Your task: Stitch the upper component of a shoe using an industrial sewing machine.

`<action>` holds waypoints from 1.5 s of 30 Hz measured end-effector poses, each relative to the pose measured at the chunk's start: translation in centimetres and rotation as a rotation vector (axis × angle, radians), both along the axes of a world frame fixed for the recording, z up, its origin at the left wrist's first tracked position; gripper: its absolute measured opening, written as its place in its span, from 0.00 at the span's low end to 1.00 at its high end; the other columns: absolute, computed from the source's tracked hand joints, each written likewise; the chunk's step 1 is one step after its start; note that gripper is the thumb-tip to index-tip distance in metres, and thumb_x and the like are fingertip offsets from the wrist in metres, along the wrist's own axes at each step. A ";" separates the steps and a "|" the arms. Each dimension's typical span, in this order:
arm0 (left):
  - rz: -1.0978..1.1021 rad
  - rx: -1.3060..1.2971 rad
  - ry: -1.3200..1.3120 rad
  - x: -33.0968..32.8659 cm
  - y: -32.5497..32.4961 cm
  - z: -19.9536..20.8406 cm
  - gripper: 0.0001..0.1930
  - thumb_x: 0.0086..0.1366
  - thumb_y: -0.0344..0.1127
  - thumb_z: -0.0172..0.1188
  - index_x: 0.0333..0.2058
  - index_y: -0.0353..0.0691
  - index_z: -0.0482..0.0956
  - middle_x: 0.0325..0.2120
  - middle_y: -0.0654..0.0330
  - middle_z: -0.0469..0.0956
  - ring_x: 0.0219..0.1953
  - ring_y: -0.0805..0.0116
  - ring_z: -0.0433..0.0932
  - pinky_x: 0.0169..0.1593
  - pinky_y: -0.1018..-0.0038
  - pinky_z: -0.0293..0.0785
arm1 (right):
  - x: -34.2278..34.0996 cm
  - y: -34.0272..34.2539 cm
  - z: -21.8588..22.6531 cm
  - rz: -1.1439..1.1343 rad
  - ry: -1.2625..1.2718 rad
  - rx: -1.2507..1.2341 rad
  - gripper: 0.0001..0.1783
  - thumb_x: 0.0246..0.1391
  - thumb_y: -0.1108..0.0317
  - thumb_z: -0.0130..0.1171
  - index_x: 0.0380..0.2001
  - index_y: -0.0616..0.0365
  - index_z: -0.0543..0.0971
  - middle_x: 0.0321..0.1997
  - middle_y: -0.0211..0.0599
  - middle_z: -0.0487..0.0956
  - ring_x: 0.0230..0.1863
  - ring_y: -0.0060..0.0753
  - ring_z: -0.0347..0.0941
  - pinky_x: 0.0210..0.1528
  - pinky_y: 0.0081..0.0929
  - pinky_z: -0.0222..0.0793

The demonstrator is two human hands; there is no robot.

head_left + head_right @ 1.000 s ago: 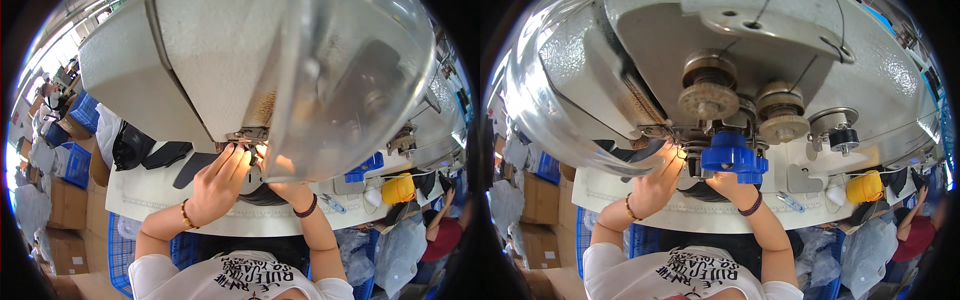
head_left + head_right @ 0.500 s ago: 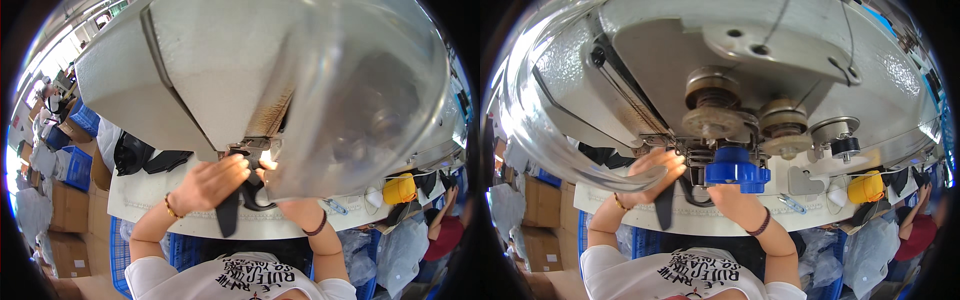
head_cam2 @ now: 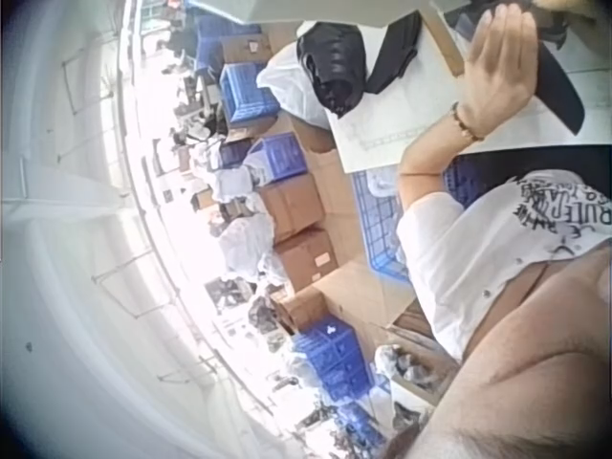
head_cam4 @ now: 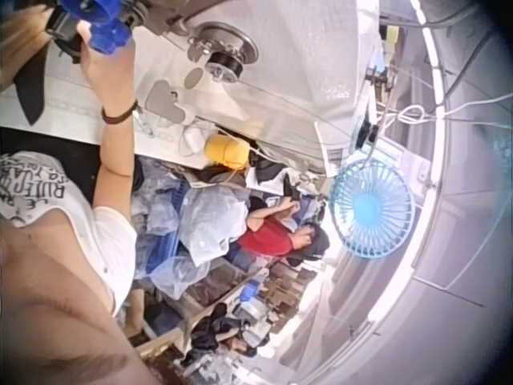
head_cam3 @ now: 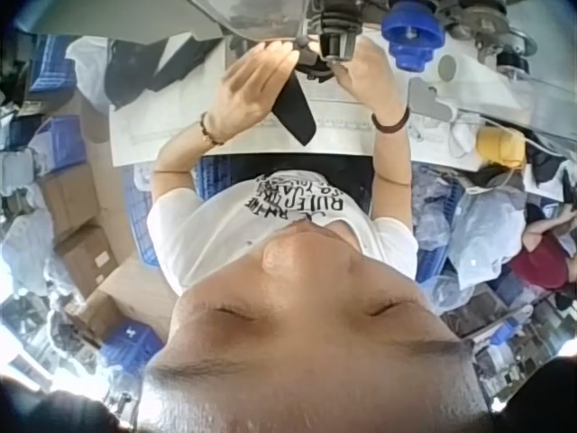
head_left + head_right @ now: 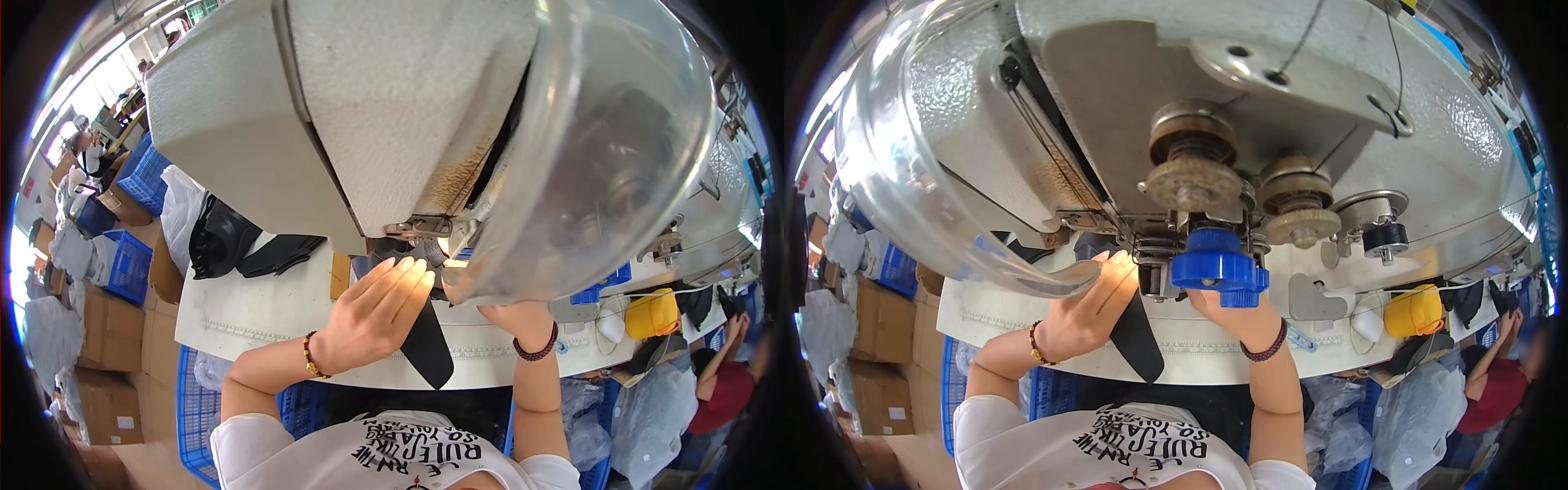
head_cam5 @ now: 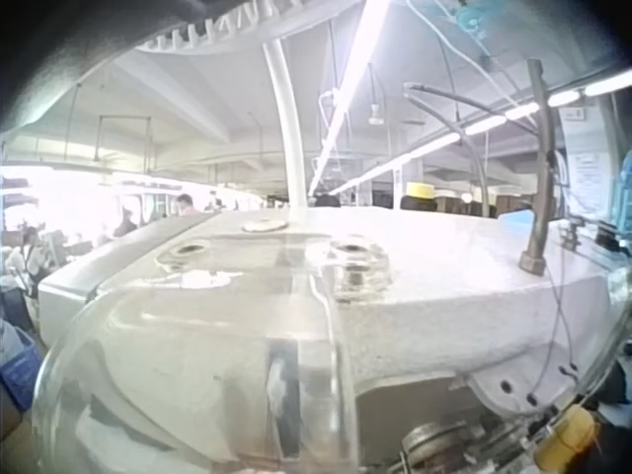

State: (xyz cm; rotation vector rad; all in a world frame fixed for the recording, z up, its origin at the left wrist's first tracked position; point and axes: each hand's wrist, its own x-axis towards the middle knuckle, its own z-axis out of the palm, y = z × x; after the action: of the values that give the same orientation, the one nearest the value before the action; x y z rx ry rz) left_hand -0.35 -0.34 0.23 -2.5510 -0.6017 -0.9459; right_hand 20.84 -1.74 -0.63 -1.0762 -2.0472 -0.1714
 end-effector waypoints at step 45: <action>-0.117 0.119 0.161 -1.3 1.7 1.1 0.15 0.40 0.27 0.58 0.32 0.33 0.78 0.33 0.61 0.76 0.36 0.70 0.74 0.37 0.80 0.76 | 3.1 4.1 -11.1 0.229 0.182 -0.363 0.13 0.46 0.63 0.55 0.38 0.48 0.76 0.37 0.31 0.77 0.41 0.32 0.74 0.45 0.28 0.72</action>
State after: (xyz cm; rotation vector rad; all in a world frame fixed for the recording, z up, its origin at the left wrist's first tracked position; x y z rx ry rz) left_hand -1.66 1.32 1.28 -2.5464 -0.3428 -0.7780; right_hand 23.92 2.40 -11.76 -1.0153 -2.0603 0.4149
